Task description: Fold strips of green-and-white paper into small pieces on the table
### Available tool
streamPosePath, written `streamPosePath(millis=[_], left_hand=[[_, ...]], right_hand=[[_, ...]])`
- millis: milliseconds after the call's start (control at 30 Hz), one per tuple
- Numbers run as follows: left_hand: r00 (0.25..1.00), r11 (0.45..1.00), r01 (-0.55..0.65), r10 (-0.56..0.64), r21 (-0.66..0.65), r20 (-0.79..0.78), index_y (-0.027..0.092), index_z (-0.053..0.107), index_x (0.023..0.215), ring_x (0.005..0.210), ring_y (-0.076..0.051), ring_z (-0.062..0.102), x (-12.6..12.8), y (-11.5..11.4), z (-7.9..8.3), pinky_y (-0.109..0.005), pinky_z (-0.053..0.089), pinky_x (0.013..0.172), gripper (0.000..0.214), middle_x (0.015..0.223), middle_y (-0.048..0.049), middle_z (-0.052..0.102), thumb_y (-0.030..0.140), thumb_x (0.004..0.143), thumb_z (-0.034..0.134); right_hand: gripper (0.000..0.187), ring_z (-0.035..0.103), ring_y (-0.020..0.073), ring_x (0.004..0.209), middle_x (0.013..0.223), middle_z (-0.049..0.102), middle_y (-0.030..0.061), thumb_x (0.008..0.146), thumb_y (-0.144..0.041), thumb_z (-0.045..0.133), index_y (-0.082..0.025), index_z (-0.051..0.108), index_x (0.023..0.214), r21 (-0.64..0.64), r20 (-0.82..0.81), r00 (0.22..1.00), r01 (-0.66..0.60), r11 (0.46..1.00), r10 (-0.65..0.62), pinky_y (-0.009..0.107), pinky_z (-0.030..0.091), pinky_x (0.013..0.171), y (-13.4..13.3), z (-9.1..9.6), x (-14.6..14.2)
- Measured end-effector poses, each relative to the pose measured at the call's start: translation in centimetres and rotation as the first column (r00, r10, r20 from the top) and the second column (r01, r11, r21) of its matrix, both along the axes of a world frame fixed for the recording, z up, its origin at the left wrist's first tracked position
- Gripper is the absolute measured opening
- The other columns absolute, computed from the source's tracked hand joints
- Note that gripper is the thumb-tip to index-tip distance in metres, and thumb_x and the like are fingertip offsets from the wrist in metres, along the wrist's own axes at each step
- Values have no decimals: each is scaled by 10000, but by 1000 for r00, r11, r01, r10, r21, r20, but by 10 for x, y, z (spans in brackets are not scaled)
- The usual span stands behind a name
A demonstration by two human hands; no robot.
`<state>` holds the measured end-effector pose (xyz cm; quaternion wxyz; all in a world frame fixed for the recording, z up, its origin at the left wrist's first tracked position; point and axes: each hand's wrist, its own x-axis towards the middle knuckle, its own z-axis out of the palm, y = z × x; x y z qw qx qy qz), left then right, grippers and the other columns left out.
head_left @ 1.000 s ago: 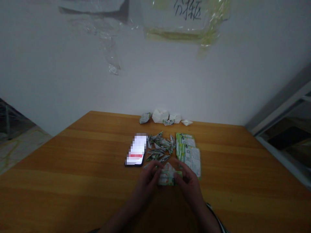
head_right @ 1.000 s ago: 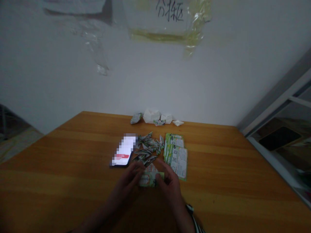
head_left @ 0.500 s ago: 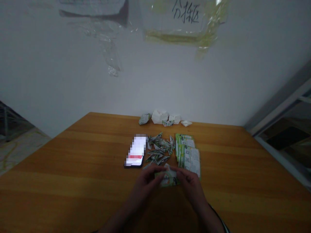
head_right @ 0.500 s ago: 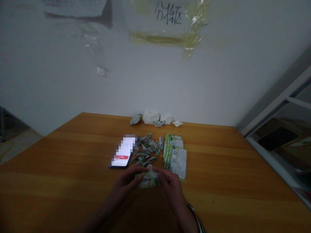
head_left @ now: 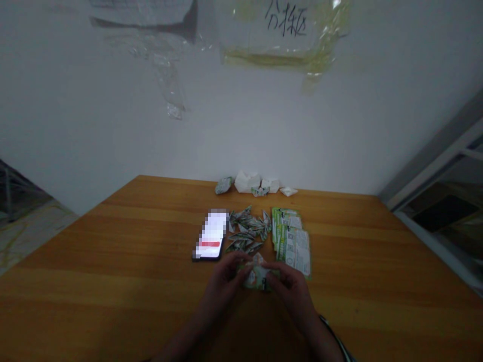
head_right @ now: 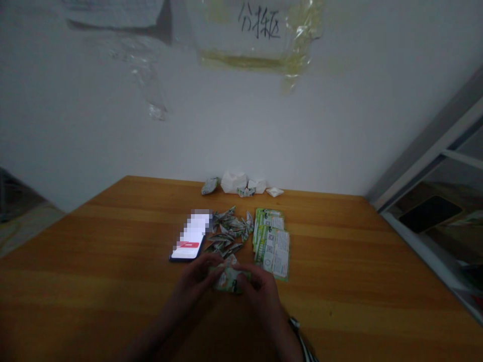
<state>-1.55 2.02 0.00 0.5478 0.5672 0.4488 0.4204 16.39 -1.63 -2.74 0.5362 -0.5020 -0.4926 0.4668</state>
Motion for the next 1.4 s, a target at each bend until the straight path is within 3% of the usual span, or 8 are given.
streamPosePath(millis=[267, 500, 633, 767, 933, 1033, 1167, 1400], left_hand=[[999, 999, 39, -39, 6, -33, 216, 776, 951, 823, -230, 650, -4, 4, -4, -301, 518, 702, 309, 903, -71, 720, 261, 645, 785], [983, 988, -13, 41, 153, -181, 210, 786, 897, 734, -204, 663, -4, 4, -2, -289, 539, 669, 242, 803, -54, 728, 204, 656, 761], [918, 915, 57, 110, 400, -381, 229, 772, 910, 756, -195, 661, -5, 0, -13, -291, 546, 669, 199, 825, -57, 686, 170, 777, 637], [804, 791, 157, 246, 592, -541, 212, 734, 846, 994, -247, 635, -5, -4, -18, -359, 537, 795, 157, 1142, -104, 643, 150, 820, 592], [730, 703, 424, 108, 571, -675, 189, 671, 873, 796, -210, 657, -2, -10, -10, -324, 515, 761, 126, 827, -51, 719, 127, 836, 569], [679, 716, 502, 22, 485, -734, 179, 673, 892, 714, -214, 659, -1, -13, -8, -321, 507, 711, 174, 778, -50, 727, 90, 779, 575], [647, 820, 463, -52, 337, -761, 178, 695, 905, 750, -237, 673, -1, -17, -9, -319, 505, 694, 266, 821, -76, 743, 66, 726, 533], [816, 886, 417, -266, 203, -514, 216, 626, 1192, 907, -224, 679, -2, -15, -12, -301, 505, 819, 445, 1065, -78, 735, 127, 783, 475]], right_hand=[[218, 725, 206, 713, 831, 774, 51, 712, -342, 760, -212, 773, 887, -8, -35, 999, -18, 1000, 18, 275, 579, 627, 1, -3, 4], [238, 742, 226, 820, 955, 772, 58, 810, -210, 641, -243, 739, 1025, 200, 340, 940, -33, 979, -38, 313, 595, 728, -1, -3, 10], [221, 742, 203, 749, 895, 779, 58, 868, -203, 553, -235, 730, 996, 398, 541, 822, -62, 915, -179, 286, 590, 684, -4, -5, 8], [189, 699, 188, 642, 735, 749, 44, 882, -198, 517, -205, 703, 854, 470, 613, 732, -35, 882, -297, 272, 546, 605, -7, -3, 2], [111, 635, 172, 613, 675, 689, 27, 860, -205, 575, -199, 660, 789, 463, 639, 717, -70, 884, -278, 256, 485, 584, -9, 2, -1], [121, 618, 168, 631, 676, 673, 22, 865, -204, 580, -208, 660, 775, 443, 659, 717, -126, 888, -227, 251, 461, 593, -9, 4, -2], [166, 605, 162, 630, 673, 647, 28, 879, -196, 547, -202, 666, 764, 429, 646, 737, -137, 893, -198, 239, 444, 584, -9, 1, -1], [249, 641, 167, 719, 763, 695, 36, 868, -128, 450, -193, 683, 810, 357, 504, 839, 12, 934, -203, 234, 471, 668, -5, -1, 5]])
